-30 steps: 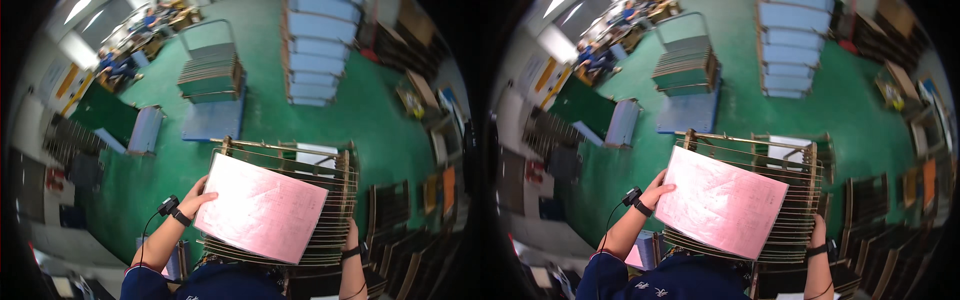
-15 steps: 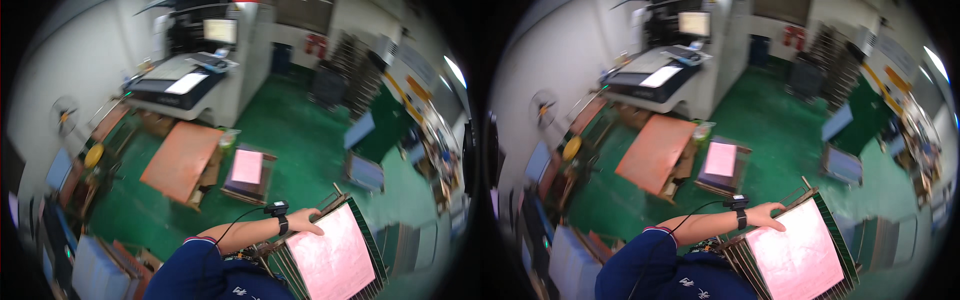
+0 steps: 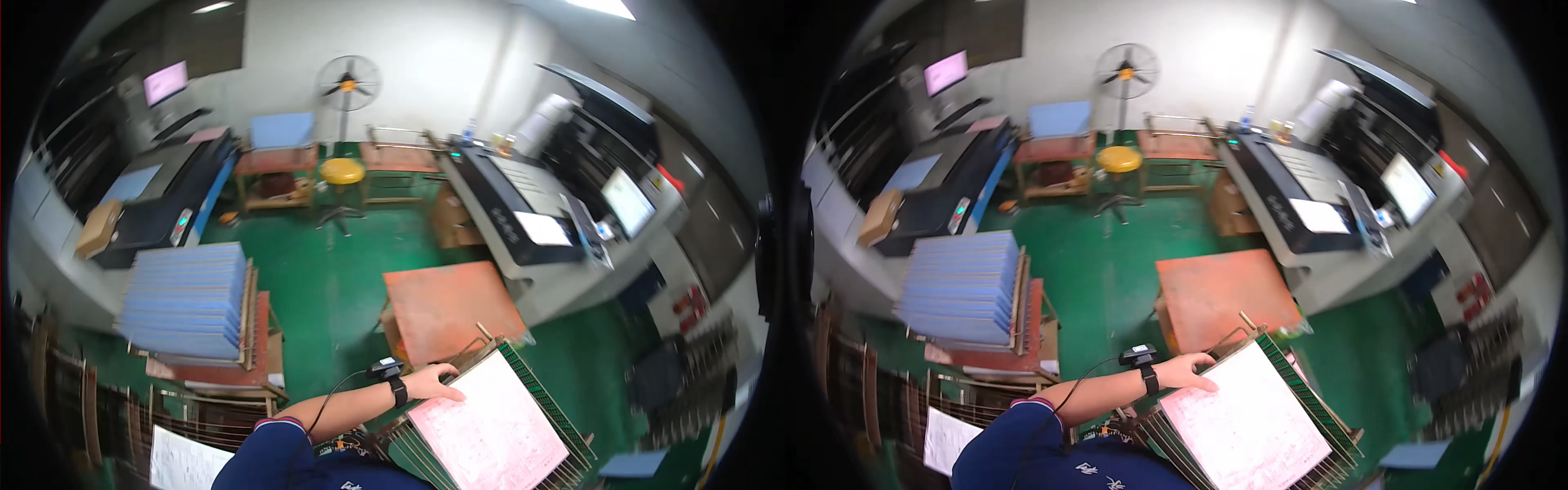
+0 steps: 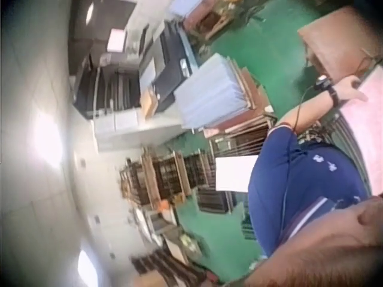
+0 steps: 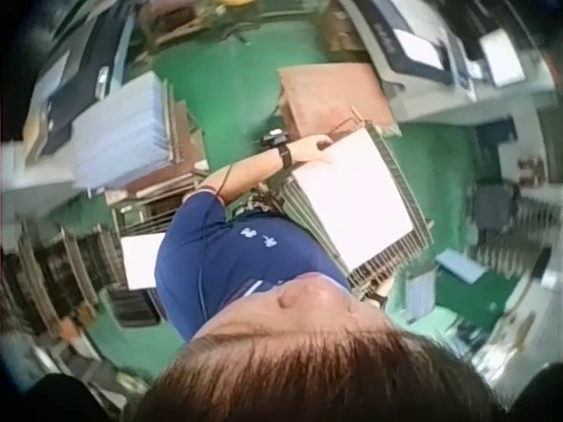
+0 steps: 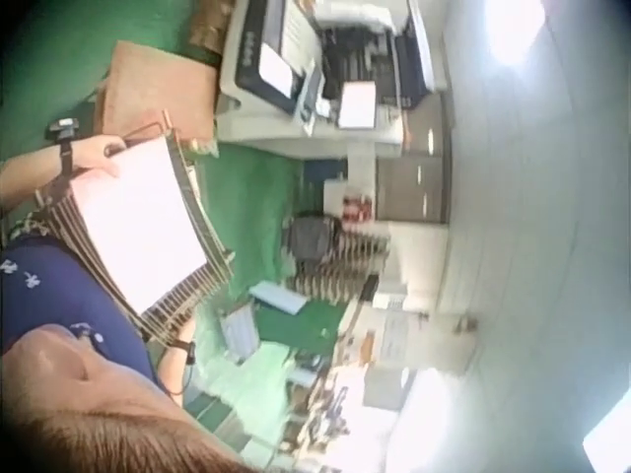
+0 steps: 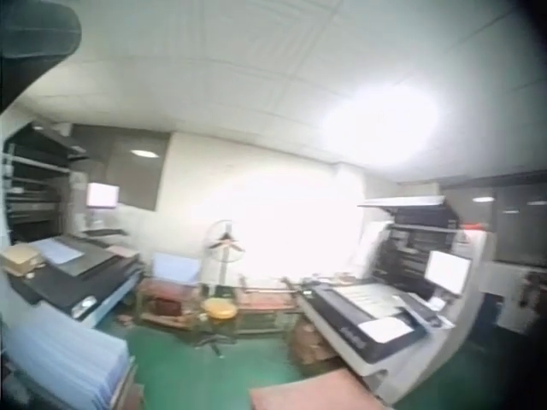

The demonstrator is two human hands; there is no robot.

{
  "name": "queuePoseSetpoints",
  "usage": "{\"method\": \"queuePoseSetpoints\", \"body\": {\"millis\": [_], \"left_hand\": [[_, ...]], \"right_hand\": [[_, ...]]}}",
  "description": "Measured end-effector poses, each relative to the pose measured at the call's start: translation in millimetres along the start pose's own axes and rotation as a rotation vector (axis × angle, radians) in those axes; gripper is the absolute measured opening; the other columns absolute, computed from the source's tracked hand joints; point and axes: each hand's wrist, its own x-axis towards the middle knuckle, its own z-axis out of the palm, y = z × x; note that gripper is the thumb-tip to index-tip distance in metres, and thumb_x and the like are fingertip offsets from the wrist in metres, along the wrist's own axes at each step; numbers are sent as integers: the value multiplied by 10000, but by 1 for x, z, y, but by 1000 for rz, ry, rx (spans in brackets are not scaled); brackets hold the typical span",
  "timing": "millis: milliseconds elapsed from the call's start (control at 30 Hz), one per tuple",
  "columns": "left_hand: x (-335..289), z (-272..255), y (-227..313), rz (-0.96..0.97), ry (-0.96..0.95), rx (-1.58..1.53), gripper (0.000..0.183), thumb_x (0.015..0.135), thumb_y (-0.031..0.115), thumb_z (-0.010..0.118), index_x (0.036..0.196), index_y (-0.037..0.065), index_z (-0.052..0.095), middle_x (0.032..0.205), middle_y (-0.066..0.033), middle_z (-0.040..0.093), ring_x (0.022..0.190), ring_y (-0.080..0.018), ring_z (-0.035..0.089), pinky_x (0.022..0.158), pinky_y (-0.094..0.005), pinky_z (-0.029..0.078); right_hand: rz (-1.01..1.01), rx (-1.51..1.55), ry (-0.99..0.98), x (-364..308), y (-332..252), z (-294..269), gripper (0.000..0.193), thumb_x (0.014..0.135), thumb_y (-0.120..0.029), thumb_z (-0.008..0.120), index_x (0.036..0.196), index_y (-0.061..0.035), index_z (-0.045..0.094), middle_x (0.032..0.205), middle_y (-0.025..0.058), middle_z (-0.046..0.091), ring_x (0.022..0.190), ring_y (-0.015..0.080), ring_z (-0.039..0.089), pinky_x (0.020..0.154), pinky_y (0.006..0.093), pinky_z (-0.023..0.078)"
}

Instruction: The worker retrieves a green patterned sheet, places it into an industrial fabrication machine, uses a computer interface to operate the machine, and luego organizes the finished sheets into a vertical rack.

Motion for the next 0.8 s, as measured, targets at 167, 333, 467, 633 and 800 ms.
{"method": "queuePoseSetpoints", "body": {"millis": [167,333,467,633,800], "left_hand": [[1,-149,-8,-88,250,66,666,669,455,827,1125,27,600,1030,-117,627,939,-175,580,829,-309,460],[-28,-267,6,-60,471,39,736,686,467,815,1189,-3,553,1050,-112,621,908,-163,575,782,-288,470],[-42,-343,6,-102,613,-115,715,729,349,815,1219,-66,501,1092,-135,594,931,-176,595,809,-293,492],[-44,-440,0,-175,757,-428,670,763,267,797,1240,-83,482,1086,-128,611,938,-158,602,807,-281,502],[1,-550,-17,-214,899,-484,641,815,231,742,1295,-68,438,1149,-136,606,1009,-191,614,869,-320,508]], "right_hand": [[25,-198,-186,62,-31,174,575,881,-539,530,1244,-94,503,1066,95,575,980,262,570,815,474,471],[31,-326,-361,113,-42,330,574,885,-541,523,1245,-95,503,1070,95,574,981,262,570,814,476,472],[24,-339,-535,150,-44,462,349,869,-431,540,970,-100,587,802,44,584,698,173,540,596,356,432],[45,-305,-590,172,-45,638,201,813,-274,559,778,-80,598,649,46,560,508,173,499,449,318,392],[30,-346,-705,199,-39,842,147,799,-198,517,687,-102,518,602,16,481,471,131,425,420,292,328]]}}
